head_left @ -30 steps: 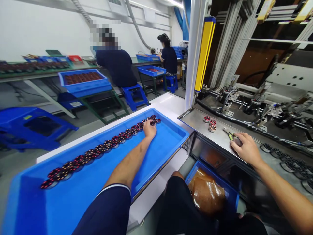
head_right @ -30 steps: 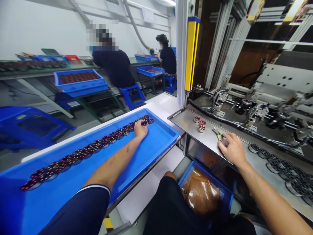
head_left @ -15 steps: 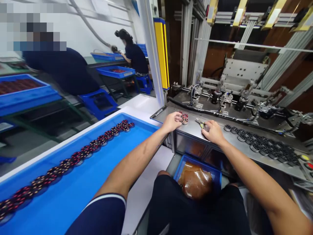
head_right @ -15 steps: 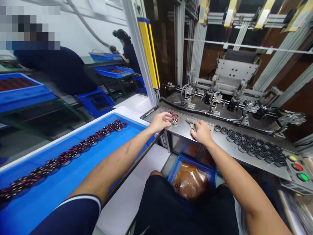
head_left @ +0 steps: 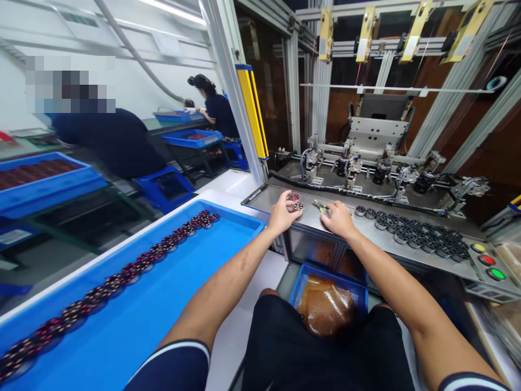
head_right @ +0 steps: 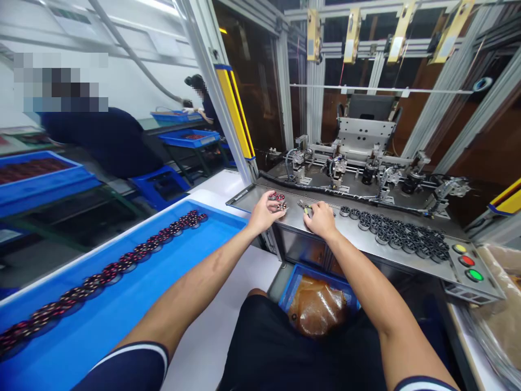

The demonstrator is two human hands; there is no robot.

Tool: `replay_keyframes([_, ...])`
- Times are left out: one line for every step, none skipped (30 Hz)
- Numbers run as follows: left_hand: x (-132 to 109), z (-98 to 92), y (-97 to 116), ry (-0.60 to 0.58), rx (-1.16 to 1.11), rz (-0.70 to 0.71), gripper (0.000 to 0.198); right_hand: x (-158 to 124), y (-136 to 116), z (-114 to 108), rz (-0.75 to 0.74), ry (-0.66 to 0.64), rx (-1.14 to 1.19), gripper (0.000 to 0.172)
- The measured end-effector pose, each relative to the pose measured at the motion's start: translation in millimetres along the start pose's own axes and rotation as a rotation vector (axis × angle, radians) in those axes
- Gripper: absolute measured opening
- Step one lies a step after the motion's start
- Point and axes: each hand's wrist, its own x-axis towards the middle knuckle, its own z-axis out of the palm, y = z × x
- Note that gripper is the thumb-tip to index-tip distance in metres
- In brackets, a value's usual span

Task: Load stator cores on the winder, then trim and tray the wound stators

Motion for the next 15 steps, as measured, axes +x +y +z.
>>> replay_keyframes([-12.2, -5.3, 8.5, 0.009, -0.026, 0.029, 0.078, -3.8, -6.4, -7.0, -0.006, 0.026, 0.057, 0.035])
replay_keyframes([-27.4, -11.1, 17.8, 0.015, -0.053, 0.06, 0.077, -10.5, -13.8, -14.4, -0.014, 0.045, 0.119, 0.036])
replay_keyframes([-45.2, -16.7, 27.5, 0.015, -0.085, 0.096, 0.074, -20.4, -22.2, -21.8, -0.026, 0.048, 0.187, 0.035])
replay_keyframes([-65.2, -21.7, 37.2, 0.014, -0.113, 0.127, 0.072, -33.6, -31.4, -28.9, -0.039, 0.035, 0.255, 0.034])
replay_keyframes([-86.2, -25.5, 46.8, 0.018, -0.154, 0.17, 0.069, -49.6, -40.9, -35.5, -0.053, 0.001, 0.319, 0.033])
replay_keyframes([-107.2, -28.0, 55.9, 0.011, -0.235, 0.252, 0.067, -67.6, -50.7, -41.8, -0.064, -0.051, 0.385, 0.035])
replay_keyframes([-127.2, -29.1, 64.3, 0.015, -0.285, 0.327, 0.064, -86.4, -60.3, -47.7, -0.068, -0.107, 0.453, 0.04])
replay_keyframes([-145.2, -29.0, 71.8, 0.02, -0.319, 0.395, 0.063, -104.7, -69.6, -53.3, -0.059, -0.167, 0.545, 0.043])
replay_keyframes([-160.6, -27.9, 78.3, 0.026, -0.347, 0.452, 0.064, -121.5, -78.3, -58.7, -0.033, -0.225, 0.674, 0.044])
replay_keyframes([-173.2, -26.3, 83.7, 0.035, -0.367, 0.489, 0.065, -136.0, -85.9, -63.7, 0.0, -0.261, 0.792, 0.045])
replay_keyframes([-182.8, -24.4, 87.8, 0.043, -0.39, 0.509, 0.066, -147.8, -92.2, -68.3, 0.035, -0.287, 0.901, 0.045])
replay_keyframes([-190.0, -22.5, 90.9, 0.048, -0.417, 0.517, 0.067, -156.9, -96.8, -72.3, 0.069, -0.298, 0.986, 0.045])
replay_keyframes([-195.1, -21.1, 93.0, 0.047, -0.447, 0.513, 0.068, -163.7, -99.3, -75.8, 0.096, -0.301, 1.042, 0.044])
replay_keyframes([-198.7, -20.2, 94.4, 0.035, -0.478, 0.501, 0.068, -168.6, -99.5, -78.9, 0.114, -0.308, 1.089, 0.043])
replay_keyframes([-201.2, -20.1, 95.3, 0.012, -0.512, 0.485, 0.068, -172.1, -97.2, -81.7, 0.123, -0.322, 1.137, 0.042])
